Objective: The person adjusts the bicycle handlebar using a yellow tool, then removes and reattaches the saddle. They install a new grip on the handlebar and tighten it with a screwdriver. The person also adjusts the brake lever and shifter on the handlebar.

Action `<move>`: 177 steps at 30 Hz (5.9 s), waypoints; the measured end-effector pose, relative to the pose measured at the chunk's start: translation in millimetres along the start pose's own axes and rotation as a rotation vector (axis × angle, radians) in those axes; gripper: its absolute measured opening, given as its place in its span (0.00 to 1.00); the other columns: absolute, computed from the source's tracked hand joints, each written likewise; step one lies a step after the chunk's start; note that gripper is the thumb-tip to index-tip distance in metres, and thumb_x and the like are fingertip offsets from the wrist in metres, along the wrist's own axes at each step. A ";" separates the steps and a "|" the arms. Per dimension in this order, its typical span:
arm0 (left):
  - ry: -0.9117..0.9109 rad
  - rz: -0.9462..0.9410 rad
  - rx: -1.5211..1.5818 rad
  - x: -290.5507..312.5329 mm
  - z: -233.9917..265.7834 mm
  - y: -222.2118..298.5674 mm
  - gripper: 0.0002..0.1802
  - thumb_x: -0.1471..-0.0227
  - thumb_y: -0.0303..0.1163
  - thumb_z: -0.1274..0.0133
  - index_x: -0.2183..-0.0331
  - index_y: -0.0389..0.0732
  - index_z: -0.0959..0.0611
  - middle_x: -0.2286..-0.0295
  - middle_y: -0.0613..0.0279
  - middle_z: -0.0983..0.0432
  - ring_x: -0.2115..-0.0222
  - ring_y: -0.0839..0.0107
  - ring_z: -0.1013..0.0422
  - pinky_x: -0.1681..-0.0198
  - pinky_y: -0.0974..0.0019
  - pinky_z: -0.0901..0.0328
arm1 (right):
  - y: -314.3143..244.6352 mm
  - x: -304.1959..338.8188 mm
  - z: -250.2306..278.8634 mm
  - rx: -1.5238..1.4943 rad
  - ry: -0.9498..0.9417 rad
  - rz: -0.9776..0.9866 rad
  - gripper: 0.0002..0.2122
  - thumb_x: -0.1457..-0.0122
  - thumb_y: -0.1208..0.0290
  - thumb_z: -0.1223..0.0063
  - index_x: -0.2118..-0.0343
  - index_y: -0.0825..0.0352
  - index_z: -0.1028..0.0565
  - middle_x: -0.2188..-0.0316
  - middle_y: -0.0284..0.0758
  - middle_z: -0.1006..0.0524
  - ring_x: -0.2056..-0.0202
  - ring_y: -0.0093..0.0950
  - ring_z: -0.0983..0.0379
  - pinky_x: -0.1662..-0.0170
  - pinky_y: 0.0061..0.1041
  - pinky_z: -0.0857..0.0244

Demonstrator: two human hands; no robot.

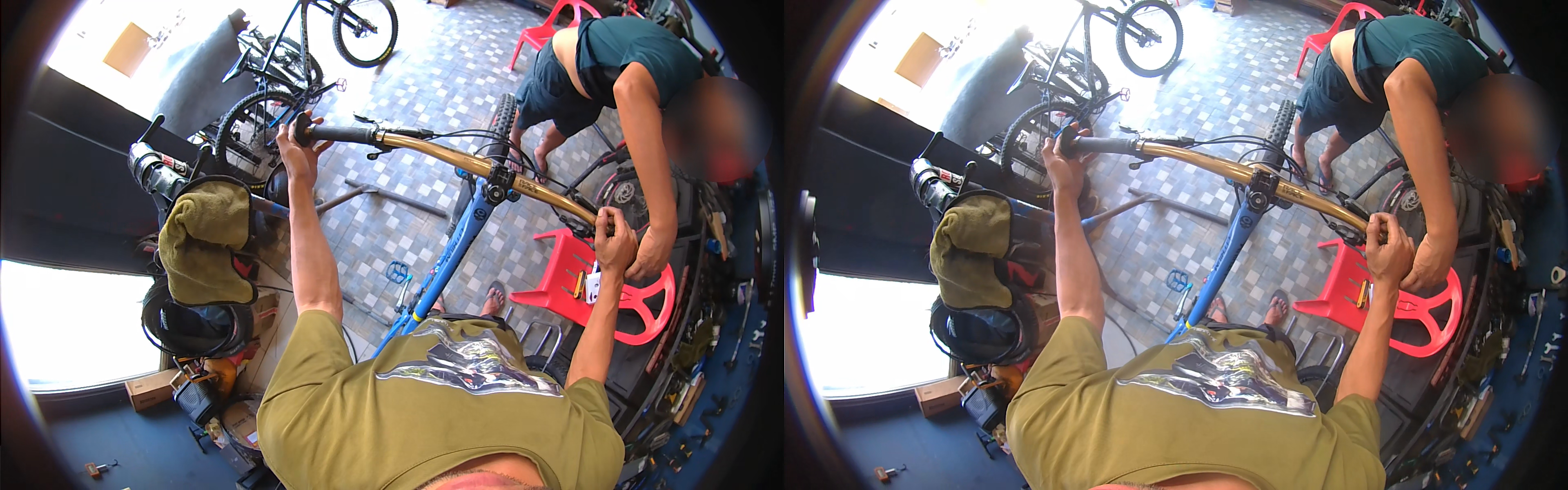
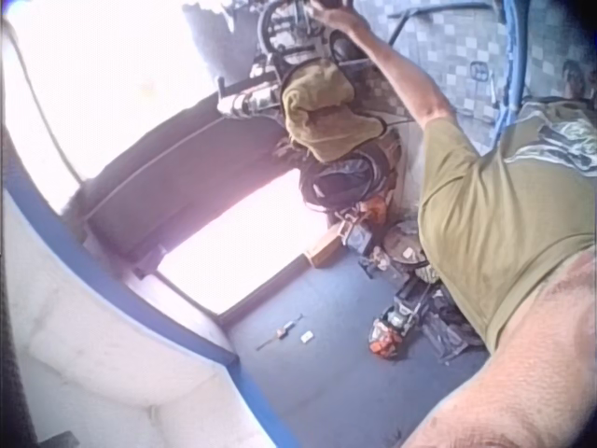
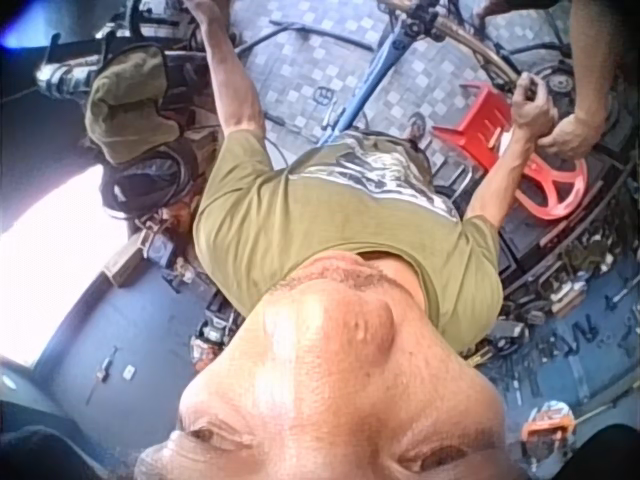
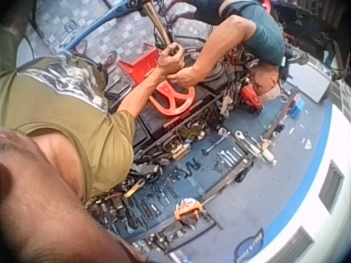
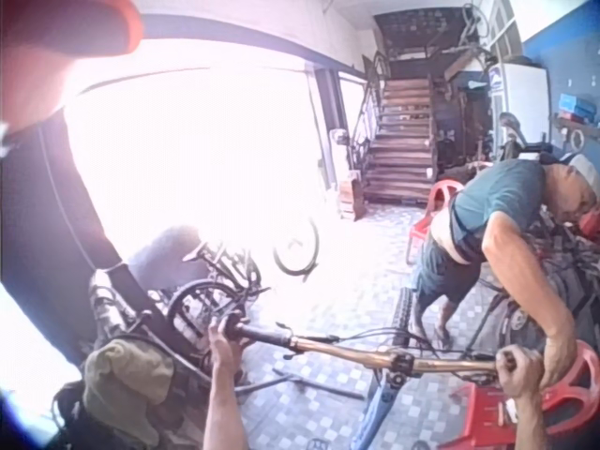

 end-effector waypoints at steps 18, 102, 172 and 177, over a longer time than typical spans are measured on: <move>0.182 -0.141 0.281 1.7 -2.4 -15.1 0.19 0.29 0.42 0.59 0.48 0.39 0.23 0.56 0.55 0.25 0.49 0.58 0.27 0.44 0.42 0.32 | -1.6 6.1 3.0 0.050 0.038 0.016 0.12 0.32 0.57 0.47 0.62 0.59 0.19 0.73 0.35 0.18 0.69 0.39 0.20 0.65 0.37 0.30; 0.361 -0.421 -0.056 -27.5 -16.2 -32.9 0.30 0.49 0.28 0.30 0.54 0.41 0.34 0.63 0.59 0.27 0.61 0.67 0.25 0.55 0.57 0.25 | -40.3 6.3 35.9 0.120 -0.413 -0.236 0.34 0.39 0.30 0.54 0.47 0.57 0.23 0.71 0.46 0.17 0.62 0.53 0.20 0.61 0.50 0.31; 0.799 -0.693 0.328 -4.5 -63.5 -38.1 0.15 0.35 0.35 0.57 0.74 0.40 0.30 0.74 0.63 0.32 0.73 0.78 0.35 0.68 0.73 0.38 | -240.5 -87.8 -159.6 -0.378 -0.846 0.479 0.14 0.39 0.70 0.36 0.65 0.74 0.31 0.80 0.49 0.25 0.78 0.52 0.25 0.76 0.45 0.32; 0.668 -0.757 0.196 -6.2 -49.8 -40.4 0.18 0.34 0.35 0.59 0.75 0.38 0.28 0.73 0.62 0.31 0.73 0.75 0.35 0.63 0.70 0.37 | -232.5 -91.5 -157.0 -0.419 -0.855 0.478 0.14 0.38 0.69 0.37 0.65 0.73 0.31 0.79 0.48 0.25 0.77 0.52 0.24 0.76 0.45 0.32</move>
Point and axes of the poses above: each hand's wrist, its own x-axis away from the middle knuckle, its own z-axis out of the back of the hand, y = z × x, the point moved 1 cm from there along -x, towards the middle knuckle
